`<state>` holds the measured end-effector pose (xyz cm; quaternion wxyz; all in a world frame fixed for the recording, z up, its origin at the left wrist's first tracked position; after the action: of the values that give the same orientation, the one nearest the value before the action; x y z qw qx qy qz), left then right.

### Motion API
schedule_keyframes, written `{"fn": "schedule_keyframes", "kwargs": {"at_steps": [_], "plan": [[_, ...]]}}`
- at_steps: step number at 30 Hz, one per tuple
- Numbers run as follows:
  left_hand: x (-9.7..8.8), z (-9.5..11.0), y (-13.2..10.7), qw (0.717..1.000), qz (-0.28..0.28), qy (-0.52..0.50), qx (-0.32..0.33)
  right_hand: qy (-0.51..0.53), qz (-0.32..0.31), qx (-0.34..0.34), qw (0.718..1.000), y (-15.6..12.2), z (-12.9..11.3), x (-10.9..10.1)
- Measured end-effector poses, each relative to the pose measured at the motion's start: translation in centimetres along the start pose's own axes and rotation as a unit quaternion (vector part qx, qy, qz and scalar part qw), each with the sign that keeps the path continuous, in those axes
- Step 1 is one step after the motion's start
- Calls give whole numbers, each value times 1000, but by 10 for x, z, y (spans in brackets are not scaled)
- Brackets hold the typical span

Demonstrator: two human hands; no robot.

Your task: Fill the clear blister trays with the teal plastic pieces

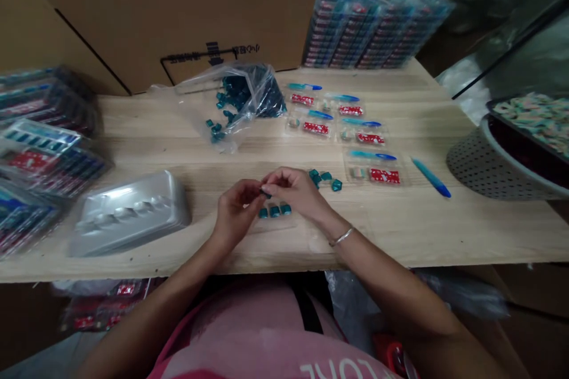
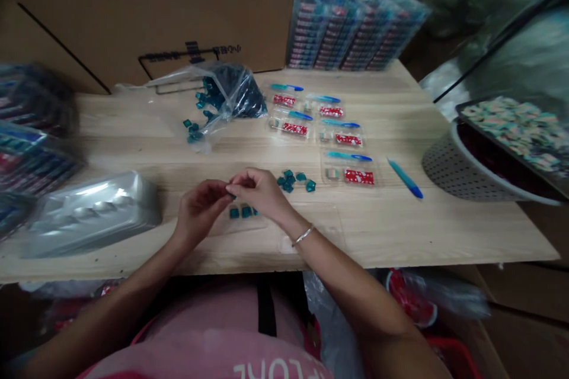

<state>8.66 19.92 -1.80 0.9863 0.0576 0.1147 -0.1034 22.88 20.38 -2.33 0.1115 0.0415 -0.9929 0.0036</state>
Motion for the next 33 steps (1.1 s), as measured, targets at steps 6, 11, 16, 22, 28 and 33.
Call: {"fn": "schedule_keyframes", "kwargs": {"at_steps": [6,11,16,22,28,33], "plan": [[-3,-7,8,990,-11,-91,-104,55,-29,23,998,-13,-3,21],[-29,4,-4,989,-43,138,11,-124,-104,-20,987,-18,-9,37],[-32,-10,-25,951,-118,276,68,-414,-273,-146,856,-34,1,81],[-23,-7,-34,919,-118,330,179,-536,-134,-144,821,-21,-28,10],[-18,-2,-36,905,-100,348,223,-607,-67,-52,790,-16,-31,-45],[-18,6,-29,973,-36,203,107,-293,-51,-58,953,-23,-24,-15]]}}
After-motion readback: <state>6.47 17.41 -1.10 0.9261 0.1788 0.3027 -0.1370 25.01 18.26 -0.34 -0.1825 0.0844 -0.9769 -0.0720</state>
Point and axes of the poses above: each hand's wrist, its own y-axis towards the middle knuckle, its own x-axis out of the palm, z = x × y, the point moved 8 cm from there along y, towards the middle knuckle, and after that the axes turned 12 degrees about y, right-handed, at the moved point
